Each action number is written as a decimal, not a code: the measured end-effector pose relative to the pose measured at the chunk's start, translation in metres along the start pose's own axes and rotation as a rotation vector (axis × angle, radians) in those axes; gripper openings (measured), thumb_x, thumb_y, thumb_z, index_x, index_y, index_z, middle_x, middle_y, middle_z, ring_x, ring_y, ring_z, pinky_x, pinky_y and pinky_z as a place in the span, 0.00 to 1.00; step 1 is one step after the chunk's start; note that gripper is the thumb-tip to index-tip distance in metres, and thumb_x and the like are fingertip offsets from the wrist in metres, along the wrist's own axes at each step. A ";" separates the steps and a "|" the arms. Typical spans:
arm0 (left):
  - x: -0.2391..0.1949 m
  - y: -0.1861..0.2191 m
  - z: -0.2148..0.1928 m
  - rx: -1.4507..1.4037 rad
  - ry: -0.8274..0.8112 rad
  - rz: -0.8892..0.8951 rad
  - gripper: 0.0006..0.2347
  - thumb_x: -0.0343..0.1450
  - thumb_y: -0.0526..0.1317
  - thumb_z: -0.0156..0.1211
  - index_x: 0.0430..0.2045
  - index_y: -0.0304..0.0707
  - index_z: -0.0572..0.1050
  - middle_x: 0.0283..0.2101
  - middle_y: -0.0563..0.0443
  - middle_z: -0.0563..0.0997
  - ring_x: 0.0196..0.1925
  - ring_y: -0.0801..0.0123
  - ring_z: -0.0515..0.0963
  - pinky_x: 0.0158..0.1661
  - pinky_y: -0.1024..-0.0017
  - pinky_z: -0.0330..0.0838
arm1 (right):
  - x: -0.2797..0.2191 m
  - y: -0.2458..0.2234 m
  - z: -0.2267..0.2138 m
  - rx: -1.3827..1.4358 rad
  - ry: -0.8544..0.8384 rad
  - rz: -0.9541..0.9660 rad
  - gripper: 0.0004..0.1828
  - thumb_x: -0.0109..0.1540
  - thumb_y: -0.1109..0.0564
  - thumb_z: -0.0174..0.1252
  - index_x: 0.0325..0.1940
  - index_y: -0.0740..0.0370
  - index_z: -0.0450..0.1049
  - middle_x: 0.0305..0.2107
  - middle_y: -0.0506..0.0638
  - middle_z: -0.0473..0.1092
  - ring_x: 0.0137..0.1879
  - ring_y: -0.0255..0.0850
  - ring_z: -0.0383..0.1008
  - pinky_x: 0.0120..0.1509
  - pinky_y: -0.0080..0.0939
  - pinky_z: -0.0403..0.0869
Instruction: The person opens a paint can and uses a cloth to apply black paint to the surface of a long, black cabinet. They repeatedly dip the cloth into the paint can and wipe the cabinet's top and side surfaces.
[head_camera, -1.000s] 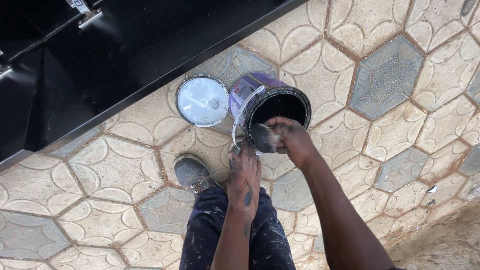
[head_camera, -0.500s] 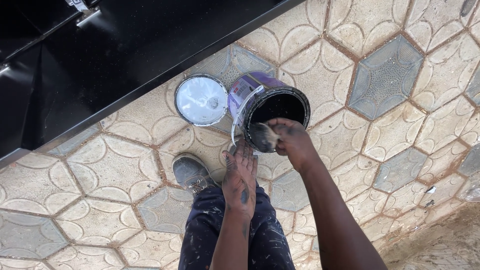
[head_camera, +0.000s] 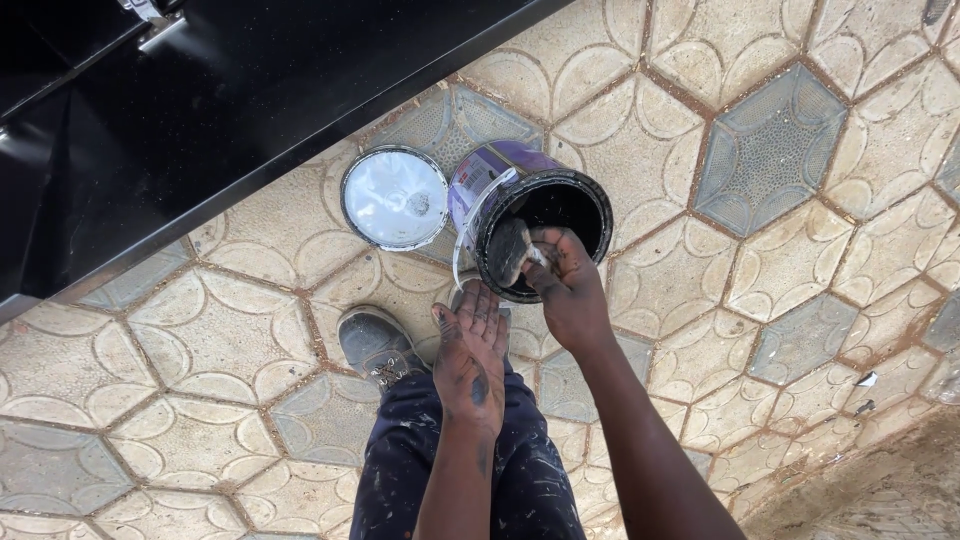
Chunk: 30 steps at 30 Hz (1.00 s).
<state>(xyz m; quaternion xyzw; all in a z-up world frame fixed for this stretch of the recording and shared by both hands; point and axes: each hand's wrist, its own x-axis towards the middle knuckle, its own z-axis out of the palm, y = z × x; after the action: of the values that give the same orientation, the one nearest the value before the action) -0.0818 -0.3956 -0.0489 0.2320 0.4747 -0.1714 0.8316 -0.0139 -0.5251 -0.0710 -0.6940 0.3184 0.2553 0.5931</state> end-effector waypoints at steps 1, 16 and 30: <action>-0.001 -0.001 -0.001 -0.009 -0.004 0.006 0.37 0.78 0.63 0.32 0.74 0.29 0.45 0.77 0.29 0.39 0.79 0.38 0.38 0.74 0.47 0.31 | -0.002 -0.003 -0.004 -0.017 -0.061 0.004 0.17 0.66 0.64 0.58 0.60 0.61 0.70 0.41 0.51 0.75 0.44 0.35 0.72 0.51 0.37 0.77; 0.003 -0.009 -0.003 -0.037 -0.002 0.003 0.37 0.77 0.65 0.31 0.75 0.36 0.46 0.79 0.36 0.41 0.80 0.45 0.38 0.75 0.51 0.32 | 0.027 0.021 0.003 -0.296 0.003 0.140 0.11 0.66 0.56 0.55 0.52 0.53 0.76 0.29 0.53 0.75 0.35 0.41 0.76 0.42 0.42 0.70; 0.007 -0.015 -0.014 -0.090 -0.069 0.001 0.36 0.78 0.64 0.30 0.76 0.37 0.44 0.79 0.36 0.36 0.79 0.43 0.34 0.75 0.51 0.29 | 0.017 -0.030 -0.005 -0.548 0.011 0.060 0.16 0.63 0.56 0.60 0.55 0.55 0.79 0.34 0.55 0.76 0.40 0.45 0.77 0.46 0.46 0.73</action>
<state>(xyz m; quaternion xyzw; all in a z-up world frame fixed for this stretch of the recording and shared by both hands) -0.0959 -0.4012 -0.0640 0.1886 0.4527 -0.1574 0.8571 0.0201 -0.5295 -0.0631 -0.8202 0.2611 0.3458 0.3736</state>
